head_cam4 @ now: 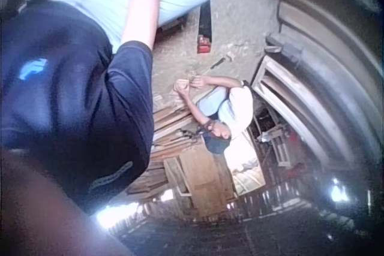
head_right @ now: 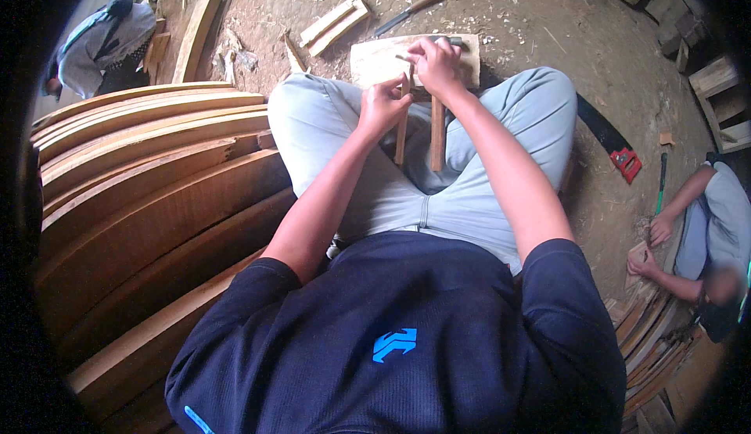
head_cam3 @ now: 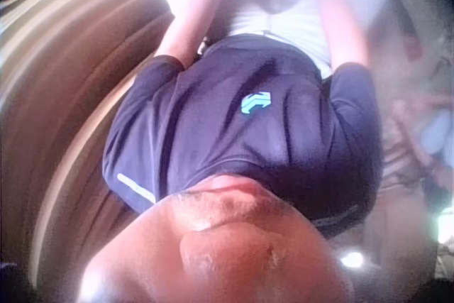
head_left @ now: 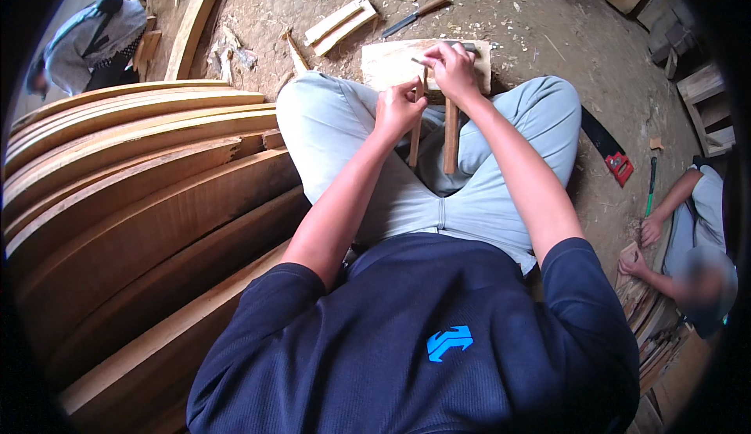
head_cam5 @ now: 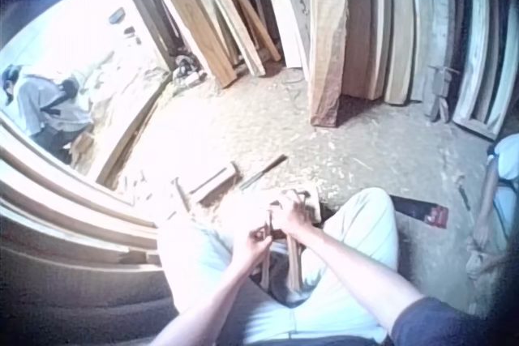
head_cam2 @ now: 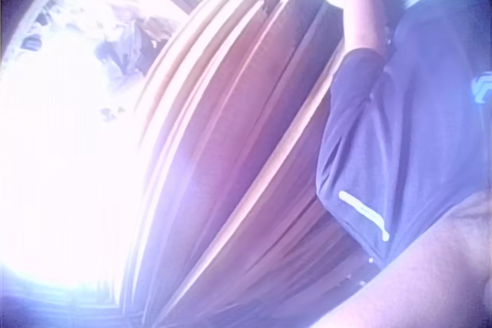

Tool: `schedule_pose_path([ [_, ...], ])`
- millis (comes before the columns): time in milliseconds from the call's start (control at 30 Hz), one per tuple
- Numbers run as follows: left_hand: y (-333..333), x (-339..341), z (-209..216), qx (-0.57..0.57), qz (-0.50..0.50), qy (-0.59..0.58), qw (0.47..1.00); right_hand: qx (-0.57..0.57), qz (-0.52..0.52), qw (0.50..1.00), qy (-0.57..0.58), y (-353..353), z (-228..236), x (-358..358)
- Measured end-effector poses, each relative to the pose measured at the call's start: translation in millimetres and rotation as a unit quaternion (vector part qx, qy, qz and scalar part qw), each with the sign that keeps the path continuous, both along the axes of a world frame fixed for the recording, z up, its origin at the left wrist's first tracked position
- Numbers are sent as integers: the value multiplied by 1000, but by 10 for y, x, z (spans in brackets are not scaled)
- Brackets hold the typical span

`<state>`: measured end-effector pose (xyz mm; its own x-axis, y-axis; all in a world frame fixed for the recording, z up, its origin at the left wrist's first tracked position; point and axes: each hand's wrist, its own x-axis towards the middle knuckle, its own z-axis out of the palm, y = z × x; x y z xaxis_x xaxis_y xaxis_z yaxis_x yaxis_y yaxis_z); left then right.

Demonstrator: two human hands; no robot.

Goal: The person sits on the ground and assembles small wooden pieces using a hammer and a knife. They repeatedly insert nails into the wood and strike them with the hammer, then use the knife to trim or adjust the pieces.

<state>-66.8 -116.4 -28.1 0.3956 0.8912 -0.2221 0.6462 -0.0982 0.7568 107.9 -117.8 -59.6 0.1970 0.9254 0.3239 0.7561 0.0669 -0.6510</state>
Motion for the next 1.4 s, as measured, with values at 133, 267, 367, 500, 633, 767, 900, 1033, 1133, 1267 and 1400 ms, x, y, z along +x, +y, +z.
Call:
schedule_pose_path([
  [133,-1,6,17,22,-5,12,1000,0,-6,1000,-8,41,-23,21],
  [267,-5,4,8,21,8,3,1000,-5,10,999,-39,9,-6,9],
  [367,-8,10,38,5,5,0,1000,-11,17,998,-51,-4,-29,-4],
  [500,-13,21,55,2,7,-1,1000,-9,10,999,-43,2,-48,-16],
  [633,3,19,23,26,-9,4,1000,14,11,997,-71,-11,-19,-45],
  [767,10,5,-21,26,-13,14,999,37,39,991,-121,-37,66,-102],
  [900,-10,2,4,40,-10,12,999,62,72,986,-135,-36,70,-111],
  [1033,-14,7,41,48,-16,9,999,65,90,982,-154,11,85,-115],
  [1133,16,29,106,11,14,18,1000,59,93,981,-160,37,83,-94],
  [1267,20,62,-55,96,119,-26,988,25,89,982,-165,32,133,-95],
  [1400,182,108,-147,197,74,-77,975,46,68,983,-164,8,147,-118],
])
